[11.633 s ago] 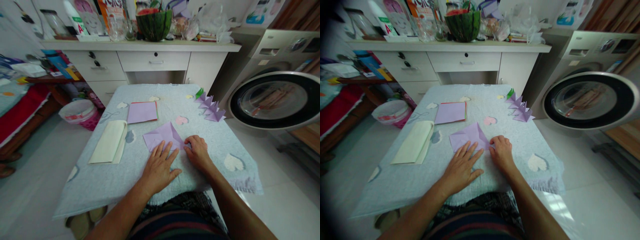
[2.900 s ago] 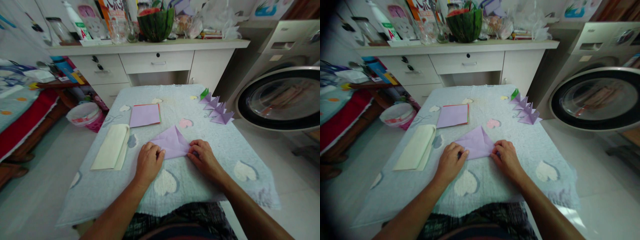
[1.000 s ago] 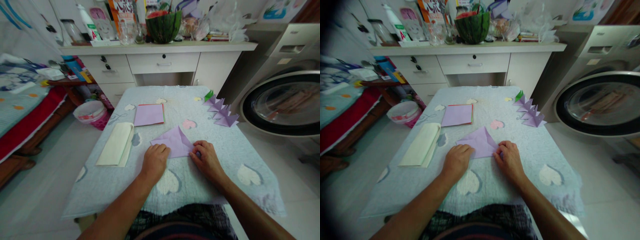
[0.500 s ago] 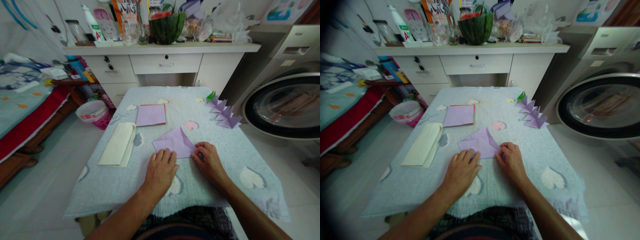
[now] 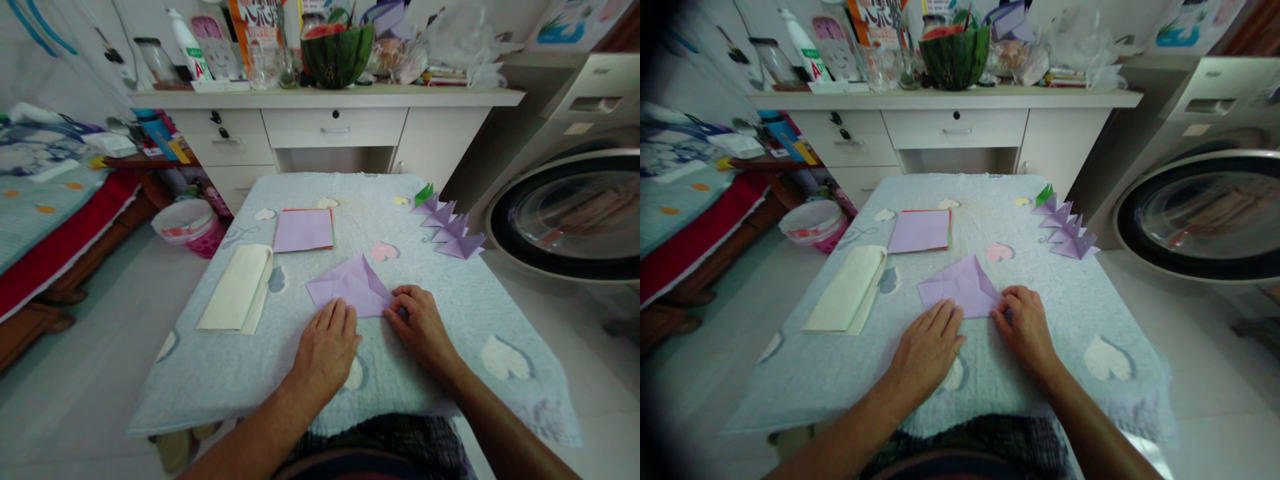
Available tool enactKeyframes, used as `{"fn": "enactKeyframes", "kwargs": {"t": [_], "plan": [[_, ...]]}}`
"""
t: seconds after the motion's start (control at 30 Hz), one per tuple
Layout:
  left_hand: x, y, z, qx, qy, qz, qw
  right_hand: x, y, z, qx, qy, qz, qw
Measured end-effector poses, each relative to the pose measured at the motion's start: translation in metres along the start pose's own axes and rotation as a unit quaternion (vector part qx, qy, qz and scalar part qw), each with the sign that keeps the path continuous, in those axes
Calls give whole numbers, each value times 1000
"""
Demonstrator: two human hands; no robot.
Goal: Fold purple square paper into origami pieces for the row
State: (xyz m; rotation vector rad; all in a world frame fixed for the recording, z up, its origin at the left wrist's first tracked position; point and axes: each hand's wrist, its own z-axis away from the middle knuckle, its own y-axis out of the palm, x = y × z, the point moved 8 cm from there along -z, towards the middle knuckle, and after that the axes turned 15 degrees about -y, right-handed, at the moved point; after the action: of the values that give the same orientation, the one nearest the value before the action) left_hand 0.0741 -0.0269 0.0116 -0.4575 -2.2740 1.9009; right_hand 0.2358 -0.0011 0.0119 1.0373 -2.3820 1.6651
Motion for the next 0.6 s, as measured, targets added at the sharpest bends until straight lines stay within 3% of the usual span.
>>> {"fn": "enactKeyframes", "kwargs": {"t": [0.6], "plan": [[2, -2, 0, -13, -3, 22, 1000, 0, -1, 0, -3, 7, -7, 1000]]}}
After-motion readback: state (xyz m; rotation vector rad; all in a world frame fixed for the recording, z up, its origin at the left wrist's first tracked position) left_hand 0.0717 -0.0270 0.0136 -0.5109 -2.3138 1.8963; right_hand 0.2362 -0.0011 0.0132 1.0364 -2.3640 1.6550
